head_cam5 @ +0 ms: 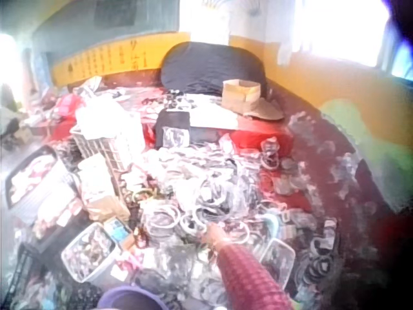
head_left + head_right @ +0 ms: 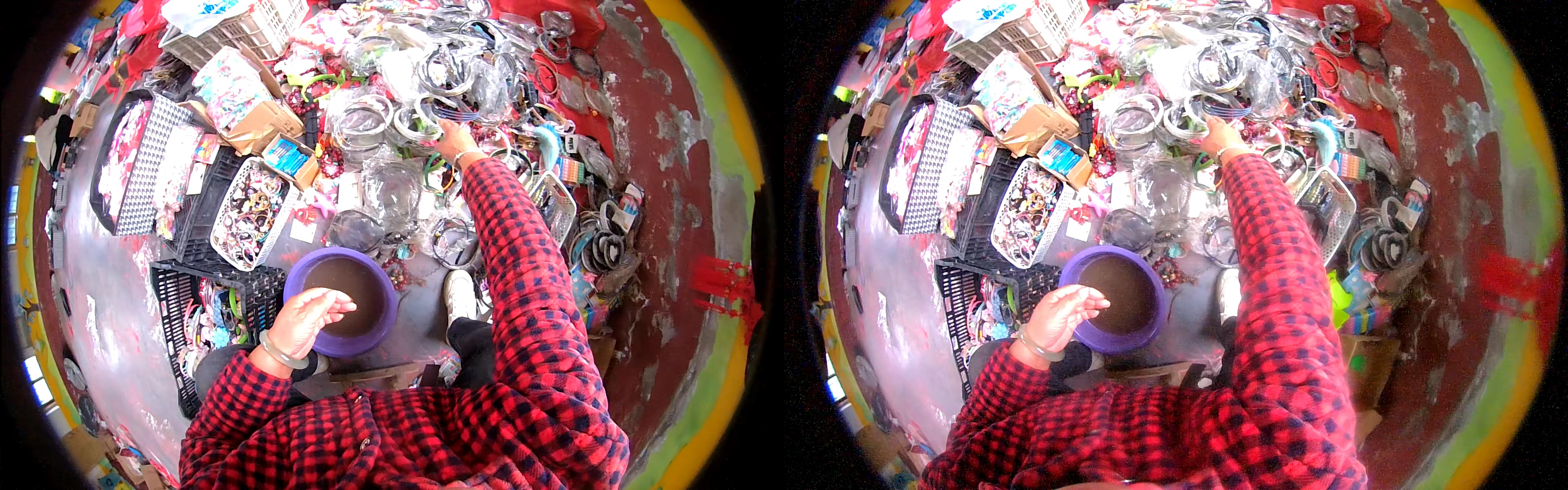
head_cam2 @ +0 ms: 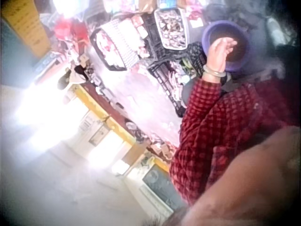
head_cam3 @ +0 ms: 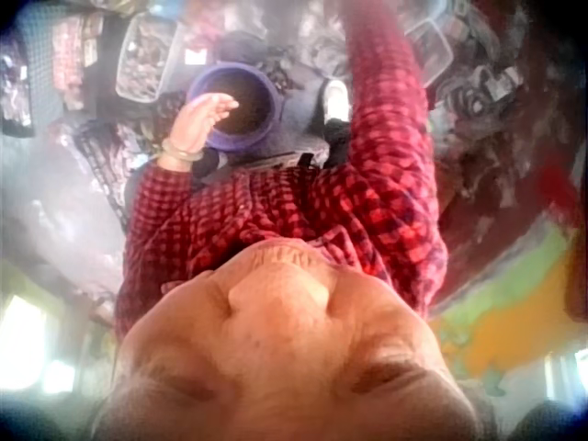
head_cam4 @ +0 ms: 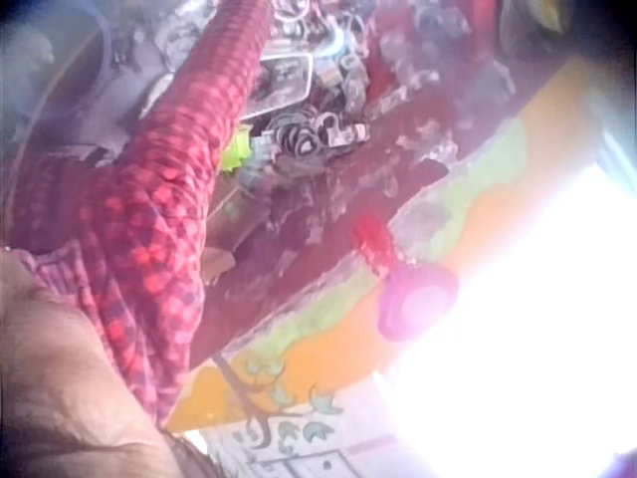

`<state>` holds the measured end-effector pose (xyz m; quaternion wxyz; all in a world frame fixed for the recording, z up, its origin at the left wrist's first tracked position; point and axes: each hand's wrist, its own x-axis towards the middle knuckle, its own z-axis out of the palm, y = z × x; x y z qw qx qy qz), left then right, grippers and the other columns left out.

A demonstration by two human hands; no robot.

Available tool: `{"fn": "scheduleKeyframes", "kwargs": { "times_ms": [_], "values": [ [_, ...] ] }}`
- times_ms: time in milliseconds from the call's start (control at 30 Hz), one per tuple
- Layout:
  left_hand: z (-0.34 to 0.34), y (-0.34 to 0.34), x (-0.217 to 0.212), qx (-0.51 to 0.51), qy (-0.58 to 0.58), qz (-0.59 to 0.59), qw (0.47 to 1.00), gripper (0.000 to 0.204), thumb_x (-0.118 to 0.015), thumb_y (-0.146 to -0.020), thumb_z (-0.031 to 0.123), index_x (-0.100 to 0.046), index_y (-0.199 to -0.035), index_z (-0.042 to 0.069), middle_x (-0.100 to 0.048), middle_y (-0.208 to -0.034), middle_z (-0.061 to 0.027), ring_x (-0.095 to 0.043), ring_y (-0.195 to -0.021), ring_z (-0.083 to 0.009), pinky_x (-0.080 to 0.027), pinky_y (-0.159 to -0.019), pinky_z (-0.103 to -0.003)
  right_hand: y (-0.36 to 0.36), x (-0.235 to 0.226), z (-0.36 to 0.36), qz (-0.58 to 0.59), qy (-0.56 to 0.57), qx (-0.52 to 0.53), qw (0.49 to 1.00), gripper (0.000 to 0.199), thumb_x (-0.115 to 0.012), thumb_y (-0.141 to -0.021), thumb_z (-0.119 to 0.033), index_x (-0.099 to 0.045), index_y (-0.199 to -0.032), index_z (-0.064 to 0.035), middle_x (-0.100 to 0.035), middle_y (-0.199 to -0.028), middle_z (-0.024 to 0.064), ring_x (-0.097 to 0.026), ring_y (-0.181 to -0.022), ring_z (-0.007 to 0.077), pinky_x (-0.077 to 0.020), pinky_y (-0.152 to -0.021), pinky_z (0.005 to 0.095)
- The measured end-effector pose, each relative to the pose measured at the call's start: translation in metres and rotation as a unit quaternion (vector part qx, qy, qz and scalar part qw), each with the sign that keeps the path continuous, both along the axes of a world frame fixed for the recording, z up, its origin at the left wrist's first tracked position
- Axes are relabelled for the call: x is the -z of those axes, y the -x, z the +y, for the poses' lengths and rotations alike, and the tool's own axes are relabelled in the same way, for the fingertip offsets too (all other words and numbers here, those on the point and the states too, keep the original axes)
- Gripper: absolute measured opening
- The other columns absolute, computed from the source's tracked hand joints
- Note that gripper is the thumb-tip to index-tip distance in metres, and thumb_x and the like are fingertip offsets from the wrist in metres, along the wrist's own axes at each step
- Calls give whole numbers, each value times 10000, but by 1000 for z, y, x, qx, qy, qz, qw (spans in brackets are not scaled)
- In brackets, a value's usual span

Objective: The person sits on the floor and cleans various small accessories, including red decorative items and black hair ties, using a cloth and a purple bucket of water. They wipe the items and place them into a black plastic crate.

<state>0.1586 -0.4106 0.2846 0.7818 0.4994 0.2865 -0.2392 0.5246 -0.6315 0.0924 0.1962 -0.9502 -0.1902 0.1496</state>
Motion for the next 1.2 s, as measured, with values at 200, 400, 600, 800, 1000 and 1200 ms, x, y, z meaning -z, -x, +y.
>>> {"fn": "scheduleKeyframes", "kwargs": {
  "times_ms": [200,400,600,800,1000,1200],
  "values": [
    [5,-8,4,14,11,11,1000,266,-427,-923,206,-583,-968,-5,-615,-960,-95,-574,-888,-141,-427,-763,-244,-14,26,35,77,97,2,992,595,-663,-688,-328,-463,-1187,-74,-547,-1118,201,-541,-1028,326,-438,-868,388],
    [8,-9,5,-1,6,11,1000,278,-458,-904,221,-573,-971,-24,-618,-954,-132,-581,-870,-162,-440,-783,-271,3,50,34,70,124,-31,989,515,-578,-732,-222,-454,-1222,-123,-529,-1144,197,-542,-1043,313,-432,-878,378],
    [9,-3,1,-6,10,-1,1000,282,-462,-902,225,-573,-975,-24,-619,-957,-131,-579,-864,-159,-439,-783,-270,24,74,24,112,170,-78,976,741,-610,-682,-282,-309,-1296,4,-578,-1026,224,-580,-933,342,-453,-816,396],
    [4,8,-7,-5,17,-14,1000,279,-456,-906,221,-574,-970,-23,-618,-955,-124,-575,-843,-149,-437,-772,-264,78,78,-19,191,211,-253,924,467,-586,-673,-327,-584,-1007,-2,-598,-995,208,-571,-956,327,-446,-835,377],
    [-4,25,-18,0,16,-35,999,274,-447,-911,214,-572,-972,-23,-616,-952,-116,-567,-841,-139,-431,-772,-255,152,40,-63,240,194,-291,906,443,-566,-681,-304,-553,-1015,-12,-600,-966,205,-568,-924,354,-439,-792,411],
    [-7,35,-17,15,-3,-51,999,263,-451,-911,212,-562,-990,-12,-614,-958,-119,-572,-863,-144,-432,-770,-252,196,18,-80,228,220,-216,923,517,-576,-695,-317,-497,-1116,-28,-593,-984,218,-565,-950,354,-435,-828,403]
  ]
}}
